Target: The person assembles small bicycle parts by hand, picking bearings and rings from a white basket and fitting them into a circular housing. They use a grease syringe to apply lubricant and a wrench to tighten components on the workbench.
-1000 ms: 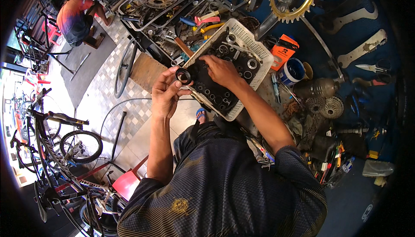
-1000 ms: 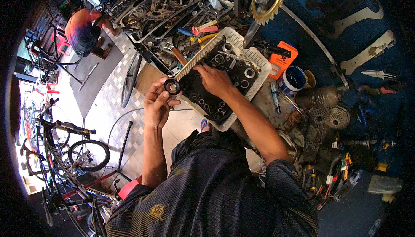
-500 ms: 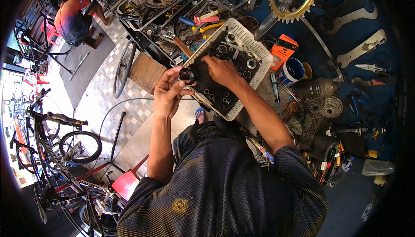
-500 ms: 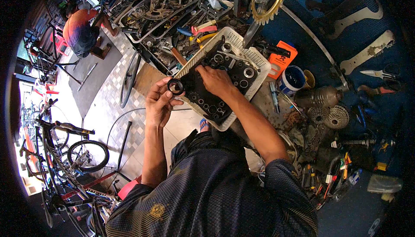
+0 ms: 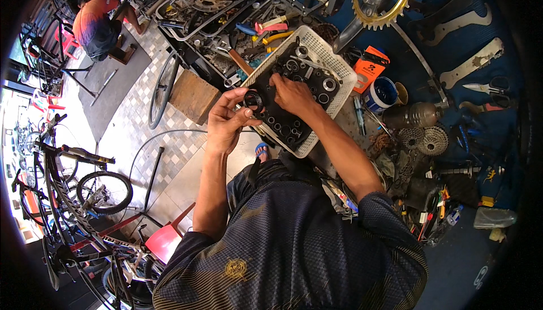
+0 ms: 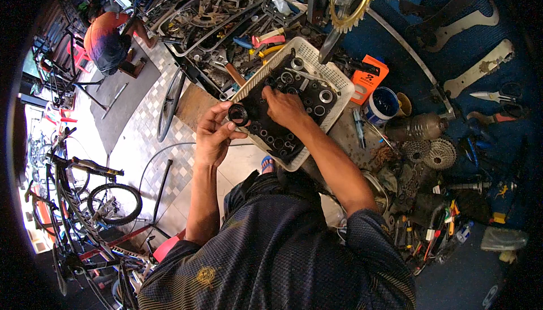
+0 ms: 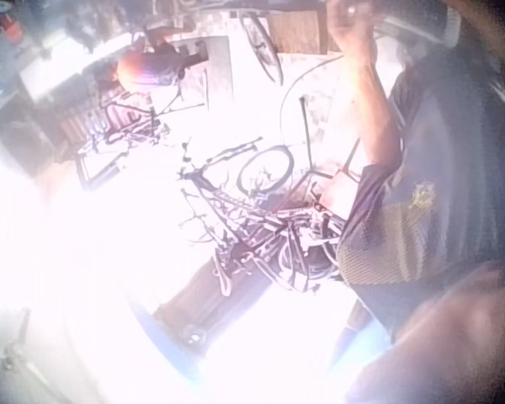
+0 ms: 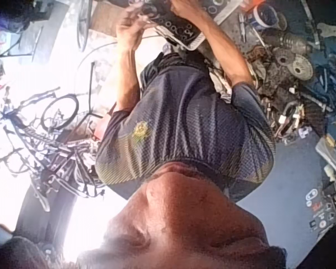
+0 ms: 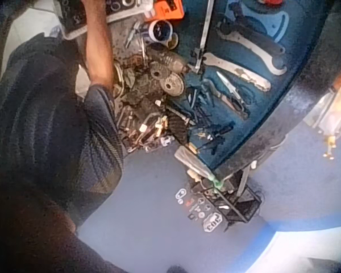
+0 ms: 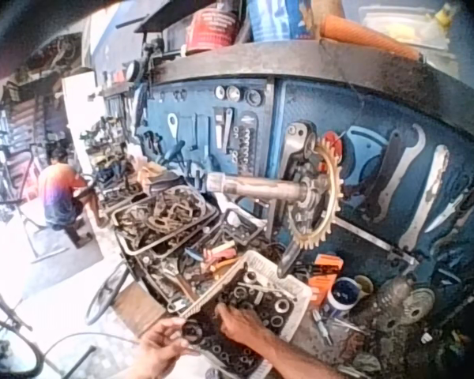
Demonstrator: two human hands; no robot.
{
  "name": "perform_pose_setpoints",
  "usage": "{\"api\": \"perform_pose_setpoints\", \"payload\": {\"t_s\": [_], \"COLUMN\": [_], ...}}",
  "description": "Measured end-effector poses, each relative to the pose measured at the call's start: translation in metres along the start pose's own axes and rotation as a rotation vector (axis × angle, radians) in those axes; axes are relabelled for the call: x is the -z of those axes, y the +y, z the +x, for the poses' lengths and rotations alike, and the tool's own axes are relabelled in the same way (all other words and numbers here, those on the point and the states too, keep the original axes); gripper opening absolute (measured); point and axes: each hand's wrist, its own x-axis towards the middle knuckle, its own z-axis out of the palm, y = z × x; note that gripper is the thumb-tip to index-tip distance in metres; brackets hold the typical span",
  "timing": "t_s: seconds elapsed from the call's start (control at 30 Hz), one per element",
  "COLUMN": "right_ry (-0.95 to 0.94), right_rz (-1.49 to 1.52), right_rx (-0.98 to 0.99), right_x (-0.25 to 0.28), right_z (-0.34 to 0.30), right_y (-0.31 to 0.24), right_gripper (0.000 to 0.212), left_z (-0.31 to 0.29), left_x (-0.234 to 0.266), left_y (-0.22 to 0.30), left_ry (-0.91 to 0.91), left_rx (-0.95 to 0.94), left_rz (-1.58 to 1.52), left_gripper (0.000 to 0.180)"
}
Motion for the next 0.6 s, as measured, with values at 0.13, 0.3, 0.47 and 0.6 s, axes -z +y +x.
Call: {"api": "perform_pose_setpoints", "payload": {"t_s": [0.13, 0.3, 0.47, 0.6], "right_ry": [0.027, 0.180, 0.209, 0.219], "right_rz": [0.247, 0.818, 0.822, 0.652], "right_rx": [-0.114, -0.048, -0.021, -0.070], "right_x": [0.012, 0.043, 0.066, 0.067], "right_z": [-0.005, -0.015, -0.030, -0.039], "right_y": [-0.008, -0.037, -0.067, -0.080], "right_gripper": [0.037, 0.040, 0.039, 0.039], "left_z": [0.001, 0.006, 0.010, 0.004], "left_x": [-0.003, -0.007, -0.014, -0.020], "left_y": [-0.004, -0.011, -0.012, -0.012], "left_ry": [-0.004, -0.033, -0.064, -0.094], "left_rx": [-0.017, -0.042, -0.046, -0.069], "left_rz": [-0.010, 0.016, 0.072, 0.122], "left_gripper": [0.052, 0.054, 0.052, 0.053]}}
